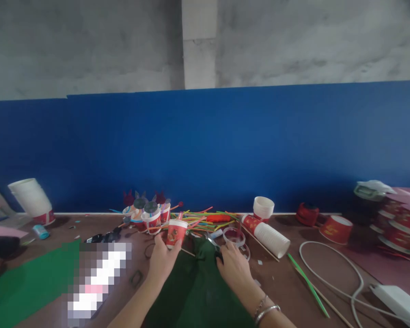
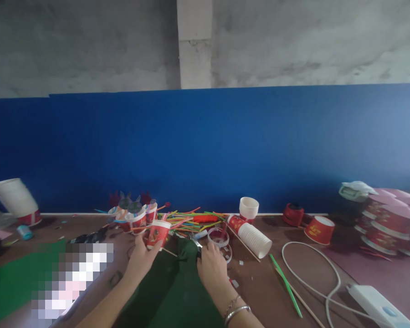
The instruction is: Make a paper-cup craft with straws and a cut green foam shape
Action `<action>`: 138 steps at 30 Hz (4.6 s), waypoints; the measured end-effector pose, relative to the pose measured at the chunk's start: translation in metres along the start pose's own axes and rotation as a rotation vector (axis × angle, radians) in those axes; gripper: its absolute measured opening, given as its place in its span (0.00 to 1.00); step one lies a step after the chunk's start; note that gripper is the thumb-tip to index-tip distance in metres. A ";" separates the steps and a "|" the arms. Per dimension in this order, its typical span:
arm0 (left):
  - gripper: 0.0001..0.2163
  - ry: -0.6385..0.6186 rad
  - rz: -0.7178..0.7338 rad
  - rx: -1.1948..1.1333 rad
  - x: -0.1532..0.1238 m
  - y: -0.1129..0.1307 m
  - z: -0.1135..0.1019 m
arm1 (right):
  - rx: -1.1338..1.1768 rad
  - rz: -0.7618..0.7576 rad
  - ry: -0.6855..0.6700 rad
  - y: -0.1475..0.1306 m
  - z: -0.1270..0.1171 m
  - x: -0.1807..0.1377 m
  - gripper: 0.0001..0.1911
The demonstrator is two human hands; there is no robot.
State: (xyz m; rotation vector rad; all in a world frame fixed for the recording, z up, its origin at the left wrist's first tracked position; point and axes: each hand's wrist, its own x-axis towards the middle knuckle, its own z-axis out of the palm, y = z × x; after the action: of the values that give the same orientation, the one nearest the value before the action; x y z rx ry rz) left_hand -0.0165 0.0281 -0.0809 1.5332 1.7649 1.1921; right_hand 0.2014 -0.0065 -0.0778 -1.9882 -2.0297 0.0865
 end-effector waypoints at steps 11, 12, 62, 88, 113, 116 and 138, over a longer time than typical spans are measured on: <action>0.38 -0.170 0.125 -0.521 -0.062 0.027 0.066 | 1.358 -0.104 -0.025 -0.013 -0.003 0.004 0.26; 0.38 -0.201 0.135 -0.532 -0.064 0.026 0.067 | 1.410 -0.090 -0.057 -0.014 -0.003 0.004 0.27; 0.16 -0.477 0.188 -0.594 -0.038 0.036 0.034 | 0.269 -0.520 0.016 -0.003 -0.004 -0.006 0.23; 0.26 0.133 -0.233 -0.754 0.007 -0.003 0.036 | 0.009 0.049 -0.177 0.030 -0.029 0.014 0.11; 0.36 0.143 0.285 0.100 -0.007 -0.005 0.037 | -0.004 -0.319 -0.470 -0.017 -0.039 -0.033 0.22; 0.34 0.166 0.324 0.141 -0.007 -0.007 0.039 | -0.104 -0.273 -0.503 -0.034 -0.044 -0.041 0.27; 0.34 -0.400 0.968 0.074 -0.055 0.011 0.043 | 0.417 -0.117 -0.189 -0.013 -0.028 -0.008 0.12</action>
State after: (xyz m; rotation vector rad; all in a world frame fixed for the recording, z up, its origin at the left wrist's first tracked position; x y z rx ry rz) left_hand 0.0374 -0.0125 -0.1013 2.5733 0.7834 1.0722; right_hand 0.1964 -0.0192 -0.0490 -1.6506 -2.0272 0.6389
